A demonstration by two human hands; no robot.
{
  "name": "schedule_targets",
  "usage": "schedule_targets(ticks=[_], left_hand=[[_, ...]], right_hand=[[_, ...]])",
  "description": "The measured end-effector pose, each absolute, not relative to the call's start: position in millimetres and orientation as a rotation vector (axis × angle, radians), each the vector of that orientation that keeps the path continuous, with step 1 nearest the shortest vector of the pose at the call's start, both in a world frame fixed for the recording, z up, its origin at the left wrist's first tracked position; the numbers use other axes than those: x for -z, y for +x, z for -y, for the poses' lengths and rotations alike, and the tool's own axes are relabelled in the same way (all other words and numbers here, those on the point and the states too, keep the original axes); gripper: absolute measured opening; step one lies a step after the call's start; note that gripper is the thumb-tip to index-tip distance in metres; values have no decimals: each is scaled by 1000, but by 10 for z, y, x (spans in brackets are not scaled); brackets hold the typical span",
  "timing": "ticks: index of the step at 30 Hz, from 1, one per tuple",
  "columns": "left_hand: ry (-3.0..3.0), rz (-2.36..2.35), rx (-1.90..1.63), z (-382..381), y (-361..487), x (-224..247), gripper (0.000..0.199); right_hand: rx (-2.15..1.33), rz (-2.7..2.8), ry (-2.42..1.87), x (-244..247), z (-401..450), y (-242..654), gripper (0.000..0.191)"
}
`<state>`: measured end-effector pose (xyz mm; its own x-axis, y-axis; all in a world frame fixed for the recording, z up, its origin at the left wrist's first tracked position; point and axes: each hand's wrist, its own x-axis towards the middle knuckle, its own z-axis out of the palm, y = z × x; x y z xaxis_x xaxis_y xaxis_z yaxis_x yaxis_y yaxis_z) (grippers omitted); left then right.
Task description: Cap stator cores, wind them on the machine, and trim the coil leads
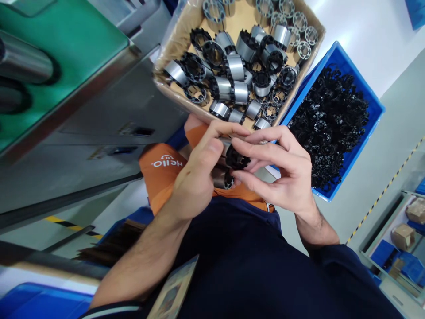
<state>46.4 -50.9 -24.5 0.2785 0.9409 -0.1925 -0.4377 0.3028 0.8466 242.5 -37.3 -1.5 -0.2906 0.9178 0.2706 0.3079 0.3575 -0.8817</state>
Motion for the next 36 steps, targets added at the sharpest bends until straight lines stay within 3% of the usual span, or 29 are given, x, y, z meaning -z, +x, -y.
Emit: schedule_targets(ticks=[17, 26, 28, 32, 36], left_hand=[[724, -810, -929, 481, 537, 143, 41], [944, -908, -901, 486, 508, 116, 44], [1094, -1065, -969, 274, 438, 64, 42], [1487, -1430, -1197, -585, 335, -81, 44], [1698, -1822, -886, -1480, 417, -90, 41]], right_hand=[[-872, 1774, -1094, -33, 360, 2557, 50], [-939, 1753, -1032, 44, 392, 2631, 67], [-868, 1797, -1189, 74, 294, 2844, 59], [-527, 2169, -1762, 178, 14, 3352, 24], [-473, 2630, -2108, 404, -157, 3513, 47]])
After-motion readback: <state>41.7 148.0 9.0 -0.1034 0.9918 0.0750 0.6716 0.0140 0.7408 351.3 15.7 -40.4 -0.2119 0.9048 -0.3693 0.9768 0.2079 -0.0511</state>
